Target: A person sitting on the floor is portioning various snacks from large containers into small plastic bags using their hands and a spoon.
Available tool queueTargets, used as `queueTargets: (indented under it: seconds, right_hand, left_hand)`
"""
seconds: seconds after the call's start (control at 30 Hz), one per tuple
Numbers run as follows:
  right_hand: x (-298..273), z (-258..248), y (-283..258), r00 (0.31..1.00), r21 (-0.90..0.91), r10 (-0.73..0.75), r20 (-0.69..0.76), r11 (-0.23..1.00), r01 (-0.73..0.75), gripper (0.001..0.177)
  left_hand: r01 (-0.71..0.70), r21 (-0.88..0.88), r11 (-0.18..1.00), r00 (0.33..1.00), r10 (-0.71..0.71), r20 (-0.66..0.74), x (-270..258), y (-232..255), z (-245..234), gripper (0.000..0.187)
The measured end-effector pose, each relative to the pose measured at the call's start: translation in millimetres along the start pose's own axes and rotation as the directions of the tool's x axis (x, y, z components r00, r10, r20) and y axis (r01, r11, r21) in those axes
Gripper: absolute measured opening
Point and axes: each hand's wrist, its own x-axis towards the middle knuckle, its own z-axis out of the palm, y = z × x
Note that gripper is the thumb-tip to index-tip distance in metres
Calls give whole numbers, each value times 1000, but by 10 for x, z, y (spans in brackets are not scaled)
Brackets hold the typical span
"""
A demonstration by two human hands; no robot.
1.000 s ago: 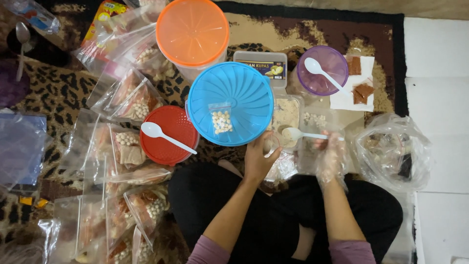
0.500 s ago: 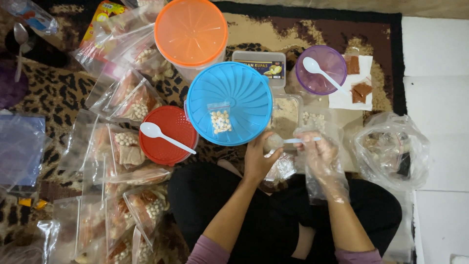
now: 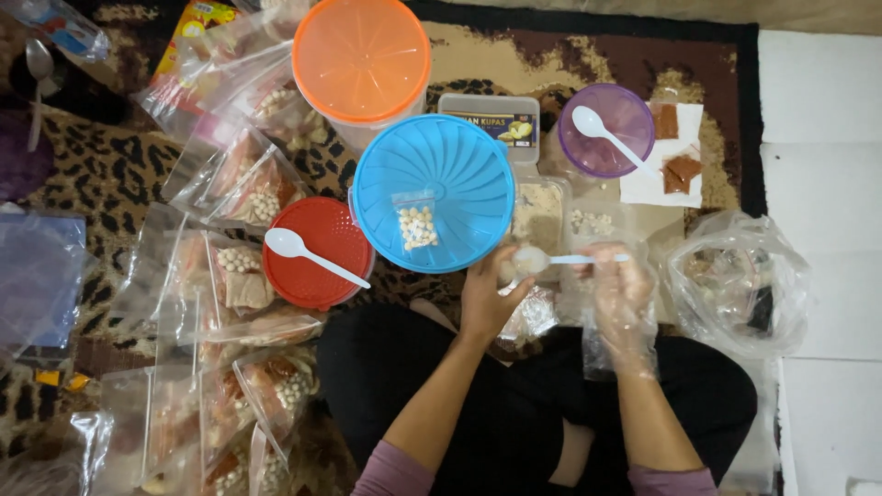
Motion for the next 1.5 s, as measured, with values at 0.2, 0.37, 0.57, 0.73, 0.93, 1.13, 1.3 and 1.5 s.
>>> queueTargets:
  seconds: [0.2,0.37,0.57,0.73,0.93,1.13,1.3,1.5]
  right_hand:
    - [95,-232,697,965,201,234,-120,957,-207,37]
    - [-179,-101,440,998,-128,-36,53,991,42,29]
    - [-447,-198,500,838,-527,-281,468,673,520,50]
    - [-769,-276,271,960,-548,-192,206,790,275,46]
    - [-806,-49,-197,959,-286,270,91,929,-235,42]
    - [-766,70,23,996,-440,-89,19,894,89,19]
    - [-893,-279,-792,978,-45,181,105,983,-177,20]
    - [-1049,-606,-1276,907,-210,401,129,905,-370,9]
  left_hand:
    - [19,-59,998,1000,-19,-1,19,21,-43,55]
    - [19,-53,998,998,-22,-57,-2,-86,68,57]
    - [93,-168,981,995,-96,-8,-41,-237,143,54]
    - [-22,-139,990,999,18,-31,-51,-267,140,48]
    - [-103,-133,986,986,119,119,-164,-106,22,36]
    - [-107,-205,973,989,125,74,-453,263,-183,41]
    - [232,-556,798,965,-118,233,-888,301,-294,42]
    - [180,-574,799,982,-113,150,-1237,242,-179,13]
